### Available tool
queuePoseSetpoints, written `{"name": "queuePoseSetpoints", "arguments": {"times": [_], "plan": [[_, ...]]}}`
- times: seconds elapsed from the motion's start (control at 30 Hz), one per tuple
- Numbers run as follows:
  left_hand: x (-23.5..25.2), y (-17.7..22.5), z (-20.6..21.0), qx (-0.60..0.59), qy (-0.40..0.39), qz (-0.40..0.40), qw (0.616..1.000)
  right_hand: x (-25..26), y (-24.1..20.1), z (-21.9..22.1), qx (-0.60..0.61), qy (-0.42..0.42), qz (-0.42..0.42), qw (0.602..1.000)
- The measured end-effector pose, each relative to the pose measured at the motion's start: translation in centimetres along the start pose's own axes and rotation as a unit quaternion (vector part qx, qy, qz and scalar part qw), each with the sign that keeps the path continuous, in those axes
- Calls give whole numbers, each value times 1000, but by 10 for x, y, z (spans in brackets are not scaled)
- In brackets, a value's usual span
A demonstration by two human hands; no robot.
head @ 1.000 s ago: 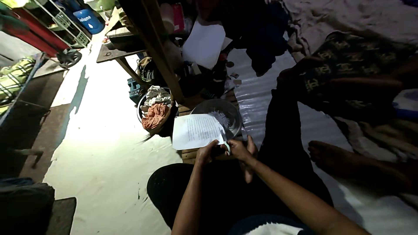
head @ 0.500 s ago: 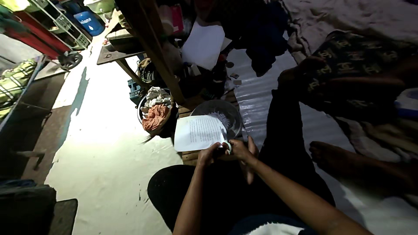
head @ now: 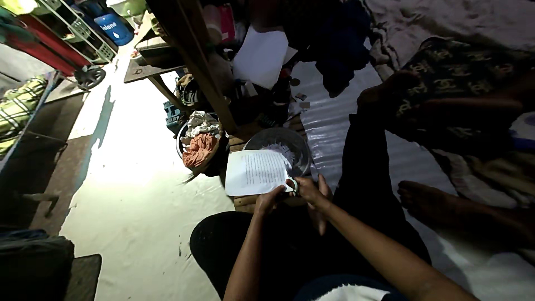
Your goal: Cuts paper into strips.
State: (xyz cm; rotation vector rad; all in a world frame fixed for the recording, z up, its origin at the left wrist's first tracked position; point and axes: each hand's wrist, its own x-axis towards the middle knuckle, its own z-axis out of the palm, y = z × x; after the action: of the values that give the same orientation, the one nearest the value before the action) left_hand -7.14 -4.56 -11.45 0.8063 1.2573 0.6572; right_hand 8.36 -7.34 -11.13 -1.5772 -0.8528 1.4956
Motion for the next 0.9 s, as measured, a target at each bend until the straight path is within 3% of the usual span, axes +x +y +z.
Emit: {"name": "queuePoseSetpoints", "arguments": {"times": [0.67, 0.9], "plan": [[-16, -4, 0, -27, 15, 10, 999, -3, 8, 6, -18, 29, -30, 999], [-20, -8, -1, 28, 16, 5, 999, -6, 5, 6, 10, 48, -32, 998]]}}
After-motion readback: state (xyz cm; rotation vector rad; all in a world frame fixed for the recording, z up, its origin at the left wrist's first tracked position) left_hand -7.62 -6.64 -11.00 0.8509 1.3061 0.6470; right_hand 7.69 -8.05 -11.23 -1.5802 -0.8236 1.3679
